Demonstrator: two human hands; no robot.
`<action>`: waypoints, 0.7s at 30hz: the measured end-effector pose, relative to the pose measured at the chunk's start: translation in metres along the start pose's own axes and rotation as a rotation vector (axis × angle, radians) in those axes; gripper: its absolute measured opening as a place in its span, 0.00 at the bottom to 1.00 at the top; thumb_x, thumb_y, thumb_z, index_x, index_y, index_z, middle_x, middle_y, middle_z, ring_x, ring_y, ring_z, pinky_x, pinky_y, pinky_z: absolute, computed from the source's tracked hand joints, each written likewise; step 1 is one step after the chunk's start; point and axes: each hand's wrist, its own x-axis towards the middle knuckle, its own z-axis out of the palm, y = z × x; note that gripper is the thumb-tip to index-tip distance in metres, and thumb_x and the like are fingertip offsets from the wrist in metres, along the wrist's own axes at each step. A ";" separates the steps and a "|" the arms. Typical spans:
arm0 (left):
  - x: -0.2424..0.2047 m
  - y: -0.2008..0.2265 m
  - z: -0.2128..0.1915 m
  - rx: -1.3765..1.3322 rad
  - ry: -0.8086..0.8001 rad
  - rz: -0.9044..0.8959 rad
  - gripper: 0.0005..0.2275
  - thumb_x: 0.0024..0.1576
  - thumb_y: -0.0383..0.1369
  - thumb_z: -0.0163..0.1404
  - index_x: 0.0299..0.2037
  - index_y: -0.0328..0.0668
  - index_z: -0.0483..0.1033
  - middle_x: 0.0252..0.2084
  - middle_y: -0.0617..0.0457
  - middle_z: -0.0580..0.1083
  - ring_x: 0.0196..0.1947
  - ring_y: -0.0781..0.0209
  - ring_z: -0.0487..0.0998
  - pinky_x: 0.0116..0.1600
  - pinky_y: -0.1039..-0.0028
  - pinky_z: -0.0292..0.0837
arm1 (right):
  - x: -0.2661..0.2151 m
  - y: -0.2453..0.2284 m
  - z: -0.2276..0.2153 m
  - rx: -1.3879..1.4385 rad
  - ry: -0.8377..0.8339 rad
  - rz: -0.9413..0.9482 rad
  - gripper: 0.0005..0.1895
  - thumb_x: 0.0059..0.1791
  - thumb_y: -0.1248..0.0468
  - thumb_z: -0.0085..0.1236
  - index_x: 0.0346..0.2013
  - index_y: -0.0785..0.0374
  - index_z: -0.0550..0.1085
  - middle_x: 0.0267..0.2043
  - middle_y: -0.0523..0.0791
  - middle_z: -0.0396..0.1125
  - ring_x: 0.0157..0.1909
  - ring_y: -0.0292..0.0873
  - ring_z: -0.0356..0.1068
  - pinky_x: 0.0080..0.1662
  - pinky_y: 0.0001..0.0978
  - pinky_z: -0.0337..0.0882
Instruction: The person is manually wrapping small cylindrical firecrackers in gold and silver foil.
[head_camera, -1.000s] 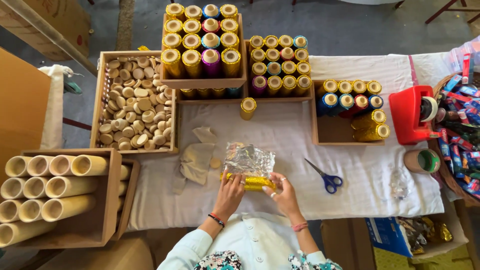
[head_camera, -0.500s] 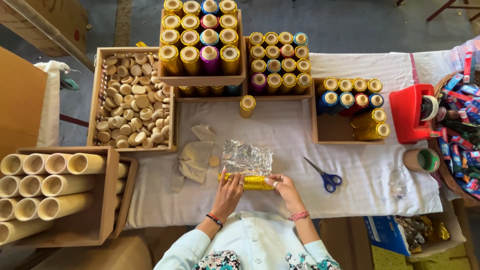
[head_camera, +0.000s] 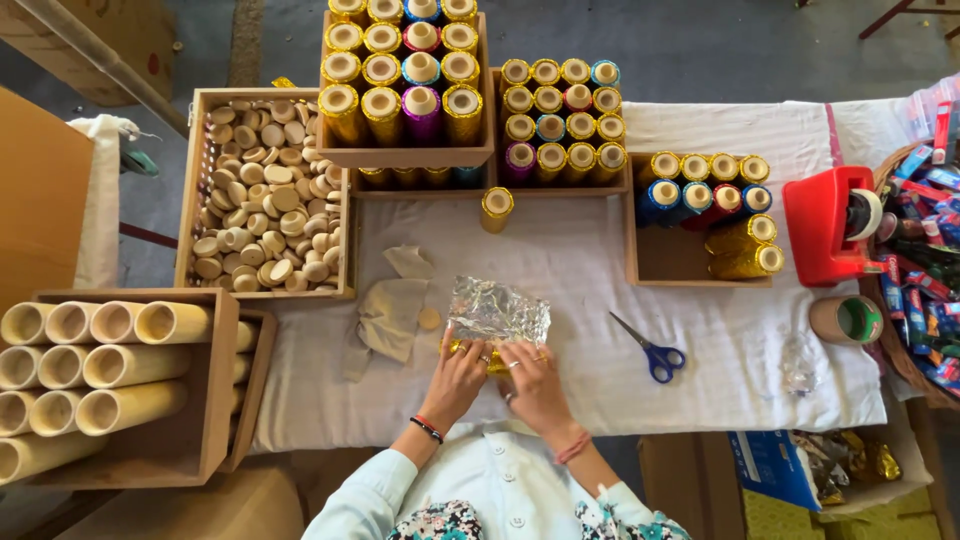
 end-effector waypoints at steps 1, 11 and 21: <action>0.001 -0.001 -0.002 0.005 0.004 -0.006 0.17 0.53 0.27 0.49 0.54 0.32 0.74 0.53 0.47 0.73 0.56 0.53 0.74 0.76 0.47 0.44 | -0.002 0.003 0.006 0.003 0.000 -0.008 0.27 0.40 0.66 0.64 0.54 0.65 0.73 0.54 0.50 0.69 0.60 0.53 0.66 0.63 0.53 0.57; 0.007 0.000 -0.012 -0.001 0.082 0.026 0.15 0.52 0.28 0.49 0.50 0.36 0.75 0.54 0.47 0.73 0.59 0.52 0.73 0.75 0.48 0.45 | 0.029 0.034 0.014 0.074 -0.017 0.126 0.27 0.37 0.62 0.71 0.51 0.60 0.76 0.54 0.47 0.69 0.58 0.50 0.67 0.62 0.50 0.61; 0.009 -0.007 -0.006 -0.178 0.026 -0.008 0.19 0.48 0.27 0.54 0.53 0.36 0.74 0.52 0.46 0.72 0.57 0.49 0.70 0.67 0.56 0.58 | 0.092 0.126 0.044 0.114 -0.302 0.451 0.30 0.38 0.58 0.72 0.51 0.63 0.72 0.47 0.49 0.74 0.50 0.53 0.74 0.52 0.45 0.72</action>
